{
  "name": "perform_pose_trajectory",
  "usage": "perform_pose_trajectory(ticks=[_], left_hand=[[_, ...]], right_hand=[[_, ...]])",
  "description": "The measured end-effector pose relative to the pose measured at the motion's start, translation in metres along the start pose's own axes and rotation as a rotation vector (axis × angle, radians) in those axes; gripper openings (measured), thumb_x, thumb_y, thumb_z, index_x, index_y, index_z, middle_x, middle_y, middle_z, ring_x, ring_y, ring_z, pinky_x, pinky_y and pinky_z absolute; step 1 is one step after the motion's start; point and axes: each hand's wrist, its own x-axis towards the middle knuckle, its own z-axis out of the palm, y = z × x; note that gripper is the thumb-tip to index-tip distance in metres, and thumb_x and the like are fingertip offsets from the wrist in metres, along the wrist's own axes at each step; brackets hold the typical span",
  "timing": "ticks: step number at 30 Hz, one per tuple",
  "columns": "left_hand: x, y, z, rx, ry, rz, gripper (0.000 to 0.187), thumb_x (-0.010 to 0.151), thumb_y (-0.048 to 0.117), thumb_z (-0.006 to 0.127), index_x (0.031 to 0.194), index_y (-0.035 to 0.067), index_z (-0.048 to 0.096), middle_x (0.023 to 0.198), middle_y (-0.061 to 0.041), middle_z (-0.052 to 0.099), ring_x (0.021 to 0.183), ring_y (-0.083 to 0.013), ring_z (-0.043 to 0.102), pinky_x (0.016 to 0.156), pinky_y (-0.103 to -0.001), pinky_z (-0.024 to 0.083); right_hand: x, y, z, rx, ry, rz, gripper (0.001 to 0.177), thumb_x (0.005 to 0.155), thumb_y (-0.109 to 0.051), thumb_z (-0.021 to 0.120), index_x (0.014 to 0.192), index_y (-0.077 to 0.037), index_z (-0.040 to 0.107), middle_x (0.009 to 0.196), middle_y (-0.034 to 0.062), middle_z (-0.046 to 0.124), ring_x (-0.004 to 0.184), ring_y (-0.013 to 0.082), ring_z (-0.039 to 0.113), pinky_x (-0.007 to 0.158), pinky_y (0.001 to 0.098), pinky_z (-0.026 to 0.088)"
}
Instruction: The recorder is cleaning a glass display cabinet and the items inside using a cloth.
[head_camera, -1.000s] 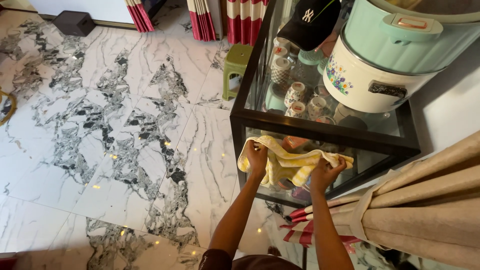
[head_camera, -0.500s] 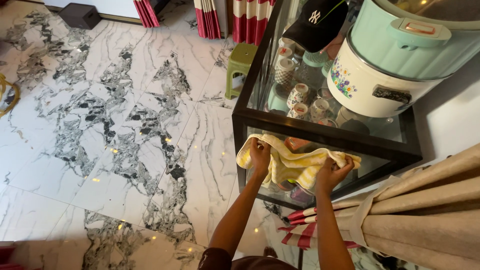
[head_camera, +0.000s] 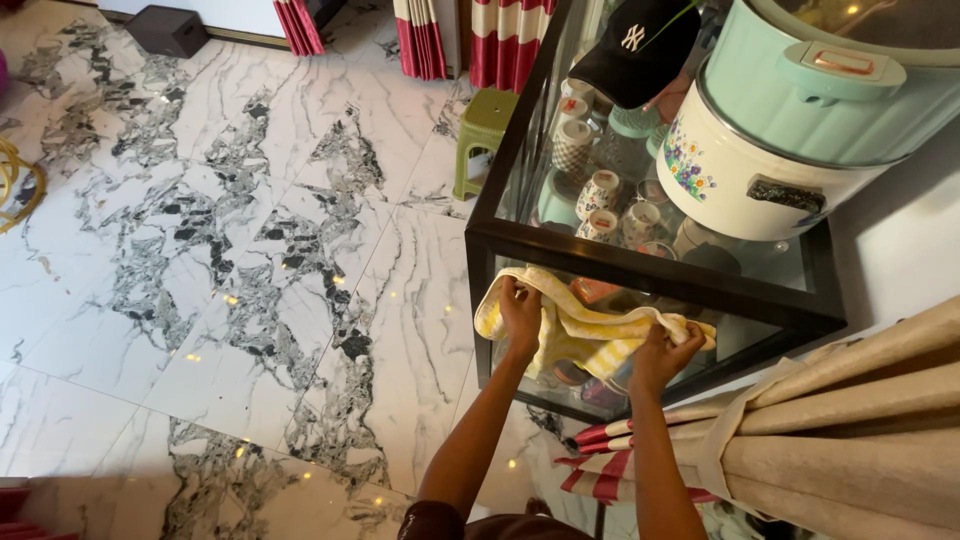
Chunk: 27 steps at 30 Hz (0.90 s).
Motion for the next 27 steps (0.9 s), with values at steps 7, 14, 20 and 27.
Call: perform_pose_trajectory(ticks=[7,14,20,27], left_hand=[[0.001,0.014,0.007,0.021,-0.025,0.081,0.010,0.096,-0.001,0.061,0.098,0.004,0.053,0.086,0.000,0.051,0.075,-0.0067,0.049,0.064,-0.023,0.043],[0.006,0.002,0.002,0.046,-0.031,0.093,0.013,0.094,-0.001,0.065,0.099,0.003,0.054,0.086,0.000,0.054,0.075,-0.0074,0.052,0.064,-0.023,0.045],[0.012,-0.021,-0.009,0.115,-0.027,0.098,0.016,0.091,-0.002,0.067,0.095,0.004,0.053,0.084,-0.001,0.054,0.074,-0.0087,0.052,0.064,-0.025,0.047],[0.004,-0.043,-0.020,0.129,0.014,-0.143,0.020,0.090,0.005,0.069,0.088,0.006,0.049,0.080,-0.001,0.054,0.065,-0.0105,0.052,0.056,-0.028,0.046]], right_hand=[[0.005,-0.012,0.004,-0.014,0.021,-0.027,0.046,0.100,-0.004,0.072,0.133,-0.002,0.040,0.129,0.0133,0.049,0.117,0.0221,0.057,0.104,0.0348,0.051],[0.004,-0.006,0.001,-0.018,0.012,-0.034,0.042,0.102,-0.003,0.072,0.132,-0.002,0.042,0.129,0.0133,0.048,0.118,0.0216,0.055,0.108,0.0359,0.050],[0.005,-0.002,0.000,0.020,0.003,-0.022,0.043,0.098,0.000,0.072,0.131,-0.003,0.043,0.127,0.0122,0.051,0.115,0.0218,0.057,0.105,0.0352,0.051],[0.000,0.005,-0.008,0.077,-0.035,0.066,0.042,0.099,-0.003,0.069,0.132,-0.004,0.043,0.129,0.0116,0.054,0.115,0.0218,0.059,0.103,0.0341,0.051]])
